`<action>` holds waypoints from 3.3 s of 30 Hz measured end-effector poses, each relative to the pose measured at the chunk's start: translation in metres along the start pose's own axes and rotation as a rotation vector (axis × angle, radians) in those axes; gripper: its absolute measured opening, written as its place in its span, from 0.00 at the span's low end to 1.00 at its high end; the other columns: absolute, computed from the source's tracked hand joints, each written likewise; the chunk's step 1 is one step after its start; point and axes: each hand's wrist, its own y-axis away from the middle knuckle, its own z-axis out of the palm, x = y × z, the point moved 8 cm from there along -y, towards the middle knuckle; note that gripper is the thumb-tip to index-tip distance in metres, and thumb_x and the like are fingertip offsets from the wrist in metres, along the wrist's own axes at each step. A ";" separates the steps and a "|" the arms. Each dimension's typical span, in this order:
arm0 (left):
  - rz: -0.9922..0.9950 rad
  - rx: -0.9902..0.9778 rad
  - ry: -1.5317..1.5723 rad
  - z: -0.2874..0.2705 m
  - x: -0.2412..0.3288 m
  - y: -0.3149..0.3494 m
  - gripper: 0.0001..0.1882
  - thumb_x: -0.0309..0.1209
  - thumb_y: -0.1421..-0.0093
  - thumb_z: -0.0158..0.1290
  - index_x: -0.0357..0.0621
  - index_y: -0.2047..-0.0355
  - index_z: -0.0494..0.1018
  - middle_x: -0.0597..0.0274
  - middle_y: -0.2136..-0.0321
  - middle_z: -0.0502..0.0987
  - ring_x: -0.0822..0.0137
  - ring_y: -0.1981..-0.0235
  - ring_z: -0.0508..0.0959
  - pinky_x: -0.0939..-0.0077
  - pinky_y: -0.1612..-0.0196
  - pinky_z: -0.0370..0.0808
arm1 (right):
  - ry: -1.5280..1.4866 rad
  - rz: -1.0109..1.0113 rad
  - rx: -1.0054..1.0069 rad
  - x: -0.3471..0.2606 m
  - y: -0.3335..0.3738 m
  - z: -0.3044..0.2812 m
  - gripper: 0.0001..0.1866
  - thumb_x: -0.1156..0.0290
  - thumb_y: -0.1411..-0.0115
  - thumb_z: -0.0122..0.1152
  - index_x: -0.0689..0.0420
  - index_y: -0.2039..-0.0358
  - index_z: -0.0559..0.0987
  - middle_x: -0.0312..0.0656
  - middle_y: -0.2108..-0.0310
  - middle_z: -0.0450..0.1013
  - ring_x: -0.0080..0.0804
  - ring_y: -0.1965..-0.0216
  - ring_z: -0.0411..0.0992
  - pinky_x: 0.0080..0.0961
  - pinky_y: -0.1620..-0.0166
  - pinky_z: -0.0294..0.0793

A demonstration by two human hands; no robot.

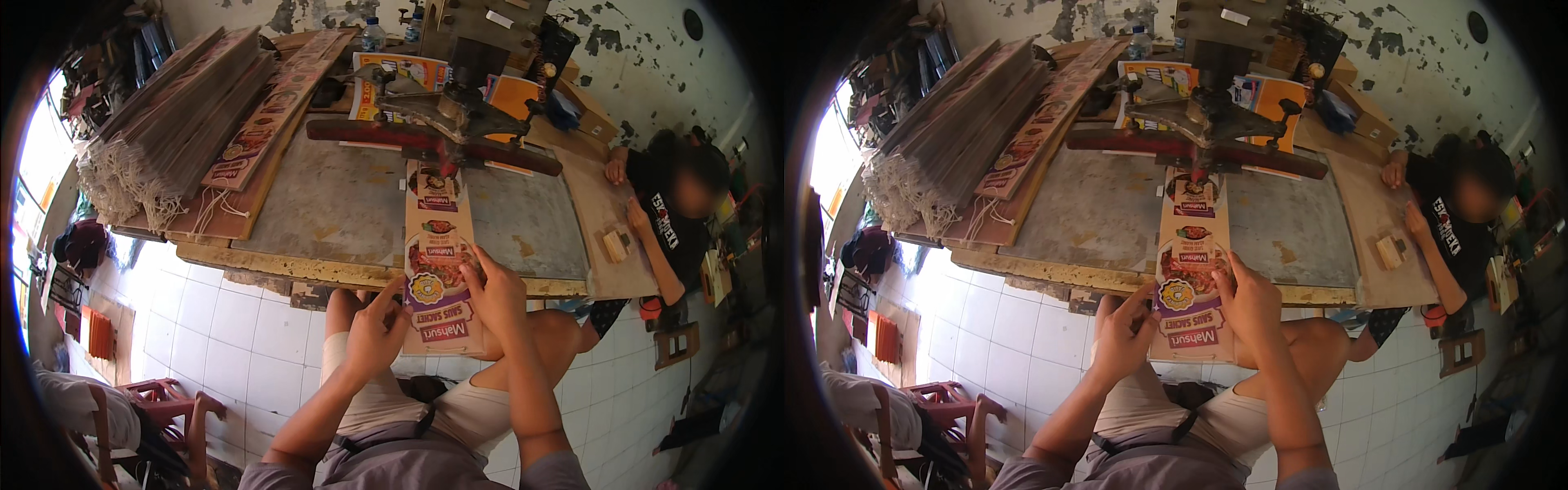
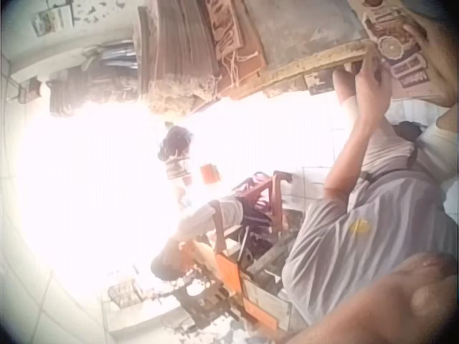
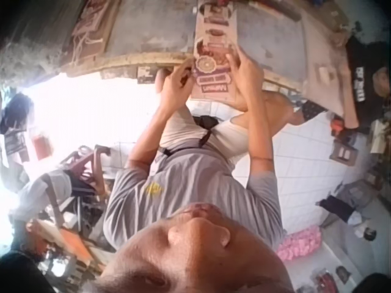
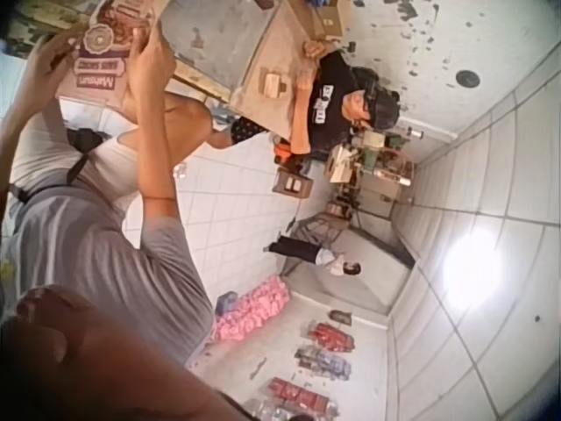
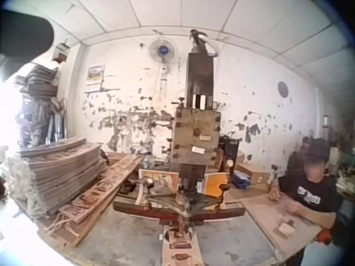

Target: The person stamps a long strip of printed packets using a manual stamping machine by hand, sliding the strip forward one segment at a time and pressing the stamp down on each section.

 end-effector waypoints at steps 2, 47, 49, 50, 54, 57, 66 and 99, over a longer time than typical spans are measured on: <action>0.017 0.005 -0.030 -0.002 0.003 -0.001 0.29 0.25 0.31 0.58 0.38 0.30 0.69 0.58 0.76 0.79 0.71 0.77 0.76 0.75 0.69 0.74 | 0.011 -0.017 0.020 -0.002 0.000 0.001 0.28 0.52 0.28 0.64 0.55 0.34 0.79 0.53 0.61 0.84 0.51 0.61 0.85 0.44 0.58 0.84; -0.026 -0.007 -0.066 -0.007 -0.006 -0.005 0.29 0.25 0.34 0.60 0.36 0.32 0.73 0.61 0.71 0.78 0.74 0.73 0.74 0.77 0.67 0.73 | -0.128 -0.307 0.094 0.012 -0.014 0.012 0.26 0.58 0.29 0.66 0.56 0.35 0.80 0.44 0.29 0.70 0.45 0.24 0.62 0.52 0.25 0.57; 0.019 -0.023 -0.202 -0.014 0.001 -0.008 0.27 0.27 0.35 0.63 0.38 0.36 0.76 0.56 0.65 0.78 0.70 0.68 0.77 0.74 0.65 0.75 | -0.124 -0.296 0.082 0.011 -0.016 0.010 0.26 0.58 0.29 0.67 0.57 0.36 0.80 0.44 0.29 0.70 0.45 0.25 0.63 0.51 0.26 0.58; 0.040 -0.028 -0.272 -0.017 0.004 -0.009 0.26 0.27 0.36 0.64 0.39 0.37 0.77 0.55 0.62 0.78 0.68 0.66 0.78 0.72 0.63 0.76 | -0.123 -0.285 0.073 0.011 -0.015 0.010 0.26 0.58 0.29 0.67 0.57 0.36 0.80 0.44 0.29 0.70 0.45 0.25 0.63 0.50 0.26 0.58; 0.327 0.022 -0.550 -0.031 0.027 -0.039 0.27 0.32 0.41 0.67 0.43 0.41 0.79 0.54 0.51 0.79 0.58 0.52 0.80 0.60 0.48 0.75 | -0.101 -0.281 0.096 0.012 -0.018 0.012 0.25 0.59 0.29 0.67 0.58 0.36 0.80 0.43 0.30 0.71 0.45 0.26 0.64 0.49 0.26 0.59; 0.485 -0.061 -0.554 -0.023 0.027 -0.066 0.30 0.39 0.42 0.68 0.44 0.39 0.79 0.54 0.42 0.79 0.52 0.36 0.73 0.48 0.32 0.66 | -0.101 -0.283 0.117 0.013 -0.015 0.010 0.25 0.60 0.29 0.67 0.57 0.36 0.80 0.43 0.30 0.71 0.45 0.26 0.64 0.50 0.27 0.60; 0.498 -0.144 -0.665 -0.011 0.013 -0.068 0.31 0.43 0.38 0.64 0.41 0.38 0.78 0.60 0.31 0.75 0.53 0.29 0.71 0.43 0.27 0.62 | -0.107 -0.295 0.116 0.009 -0.014 0.008 0.25 0.60 0.29 0.67 0.58 0.36 0.80 0.44 0.30 0.71 0.46 0.26 0.64 0.51 0.26 0.59; 0.524 -0.063 -0.688 -0.008 0.011 -0.068 0.31 0.43 0.42 0.64 0.42 0.40 0.80 0.63 0.34 0.78 0.58 0.32 0.75 0.47 0.31 0.69 | -0.069 -0.257 0.126 0.011 -0.016 0.013 0.24 0.59 0.27 0.64 0.56 0.35 0.80 0.42 0.29 0.71 0.43 0.26 0.64 0.49 0.25 0.57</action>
